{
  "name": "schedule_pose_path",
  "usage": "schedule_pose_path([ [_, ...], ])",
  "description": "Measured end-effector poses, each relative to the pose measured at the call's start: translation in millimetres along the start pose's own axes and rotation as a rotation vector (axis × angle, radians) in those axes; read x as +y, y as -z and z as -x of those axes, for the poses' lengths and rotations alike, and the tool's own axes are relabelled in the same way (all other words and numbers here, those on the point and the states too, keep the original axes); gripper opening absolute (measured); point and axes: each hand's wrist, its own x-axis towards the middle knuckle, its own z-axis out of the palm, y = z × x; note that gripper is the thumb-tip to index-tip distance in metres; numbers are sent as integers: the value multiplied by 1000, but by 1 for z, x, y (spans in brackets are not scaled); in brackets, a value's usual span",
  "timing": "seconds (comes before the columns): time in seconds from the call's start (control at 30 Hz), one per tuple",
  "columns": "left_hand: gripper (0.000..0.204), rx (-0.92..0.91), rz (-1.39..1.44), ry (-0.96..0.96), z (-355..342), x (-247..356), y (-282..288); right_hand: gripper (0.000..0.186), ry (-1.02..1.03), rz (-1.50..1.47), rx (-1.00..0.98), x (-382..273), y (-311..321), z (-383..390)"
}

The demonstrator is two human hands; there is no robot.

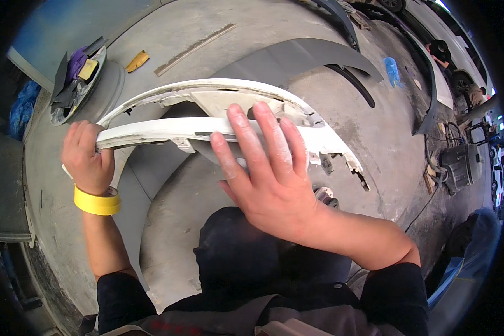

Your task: The person uses a pneumatic orbital sander to smooth the surface of a white car bumper. They hold the bumper with one hand and move the sander across its edges and face, then briefly inspect the sanded area.

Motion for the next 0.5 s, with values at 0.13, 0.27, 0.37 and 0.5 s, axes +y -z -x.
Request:
schedule_pose_path([
  [0.13,17,-1,7,23,2,0,-1,72,25,4,-54,-12,2,-13],
  [0.27,18,2,4,32,2,1,-1,72,39,-27,-89,-16,9,-20],
  [0.37,18,-26,0,42,4,1,1,73,4,-56,-33,-13,12,-22],
  [0.5,18,-11,4,38,5,0,1,85,46,-48,-83,-10,14,-22],
])
